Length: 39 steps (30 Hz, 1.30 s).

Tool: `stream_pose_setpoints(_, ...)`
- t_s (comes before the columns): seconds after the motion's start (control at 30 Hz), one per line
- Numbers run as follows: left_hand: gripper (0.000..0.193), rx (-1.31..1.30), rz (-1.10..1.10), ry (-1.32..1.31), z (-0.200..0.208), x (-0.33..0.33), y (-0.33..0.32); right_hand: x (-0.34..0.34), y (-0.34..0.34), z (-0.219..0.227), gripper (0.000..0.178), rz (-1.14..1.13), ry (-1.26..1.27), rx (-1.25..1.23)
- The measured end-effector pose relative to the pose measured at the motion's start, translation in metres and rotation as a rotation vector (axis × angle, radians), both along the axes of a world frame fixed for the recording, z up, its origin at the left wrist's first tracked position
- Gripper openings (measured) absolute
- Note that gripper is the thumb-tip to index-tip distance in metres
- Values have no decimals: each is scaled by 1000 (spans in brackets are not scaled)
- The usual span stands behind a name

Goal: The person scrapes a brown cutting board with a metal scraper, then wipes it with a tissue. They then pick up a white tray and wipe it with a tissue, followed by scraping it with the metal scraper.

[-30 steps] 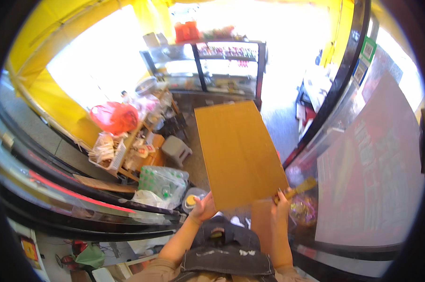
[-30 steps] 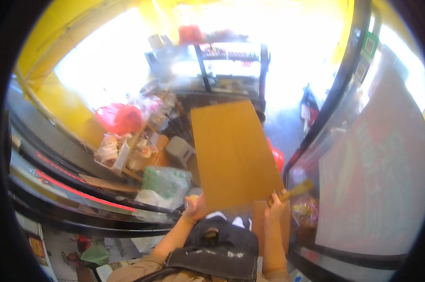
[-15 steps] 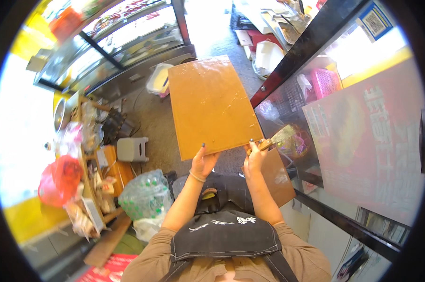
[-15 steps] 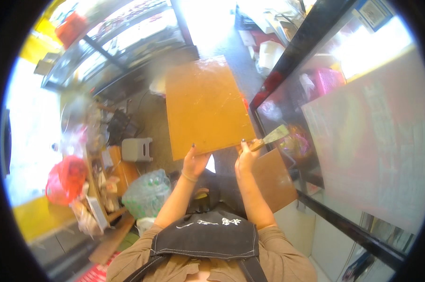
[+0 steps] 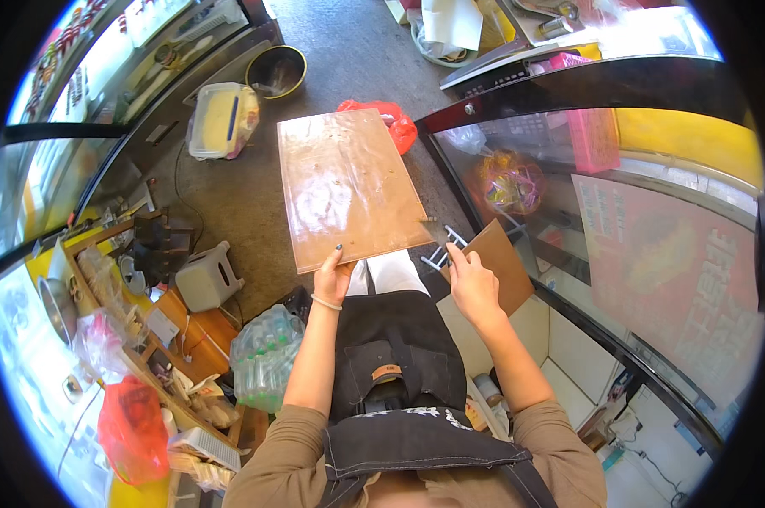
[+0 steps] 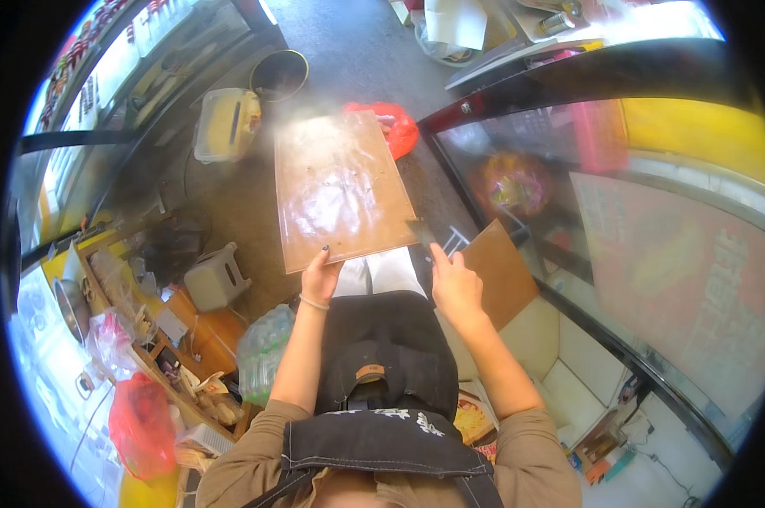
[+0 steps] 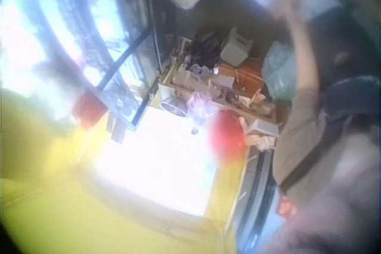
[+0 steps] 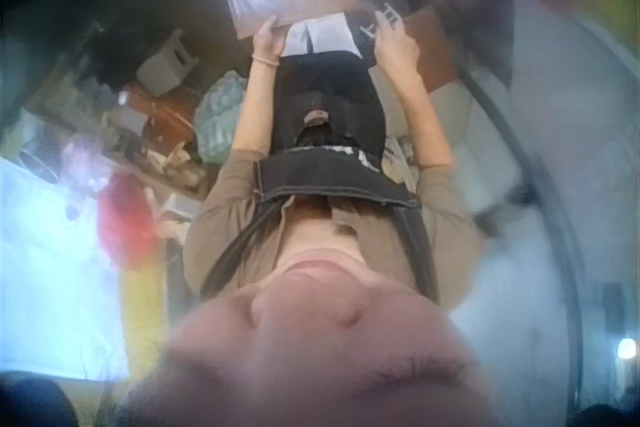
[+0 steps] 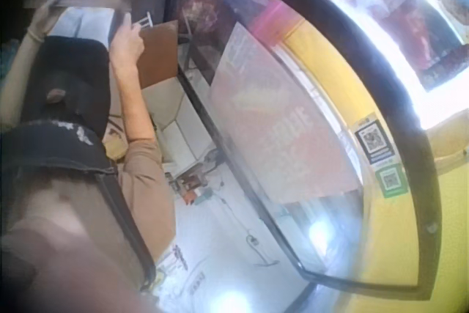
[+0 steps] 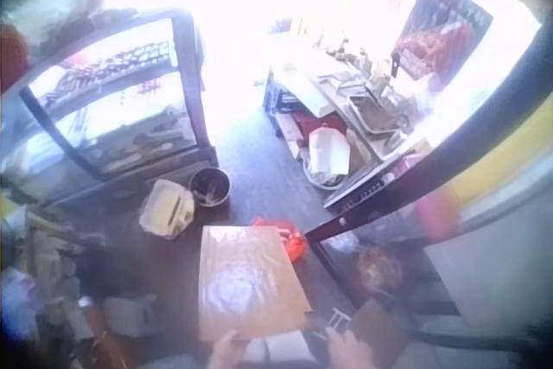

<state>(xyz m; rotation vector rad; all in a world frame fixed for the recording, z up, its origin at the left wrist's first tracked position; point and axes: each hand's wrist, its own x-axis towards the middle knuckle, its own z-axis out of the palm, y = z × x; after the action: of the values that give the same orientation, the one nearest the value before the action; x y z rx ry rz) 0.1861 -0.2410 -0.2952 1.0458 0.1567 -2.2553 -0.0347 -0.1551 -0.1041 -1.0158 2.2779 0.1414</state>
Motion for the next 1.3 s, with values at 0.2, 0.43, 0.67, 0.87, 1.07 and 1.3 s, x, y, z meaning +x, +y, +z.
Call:
stream_pose_setpoints(0.2, 33, -26, -20, -13, -17, -2, -22, -2, -20, -53, 30, 263, 114, 111)
stream_pose_setpoints(0.43, 32, -29, -12, 0, -24, -6, -29, -17, -77, -132, 22, 288, 125, 54)
stream_pose_setpoints(0.67, 38, 24, -60, -52, -31, -16, -21, -73, -144, -235, 23, 218, 69, -87)
stream_pose_setpoints(0.87, 38, 26, -15, -103, -47, -32, -24, -43, -120, -144, 21, 352, -55, -1)
stream_pose_setpoints(1.07, 39, 3, -42, -95, -35, -49, -16, -35, -141, -211, 20, 234, -30, 102)
stream_pose_setpoints(1.3, 36, 62, -29, -157, -44, -40, -13, -98, -164, -223, 31, 128, -101, 36)
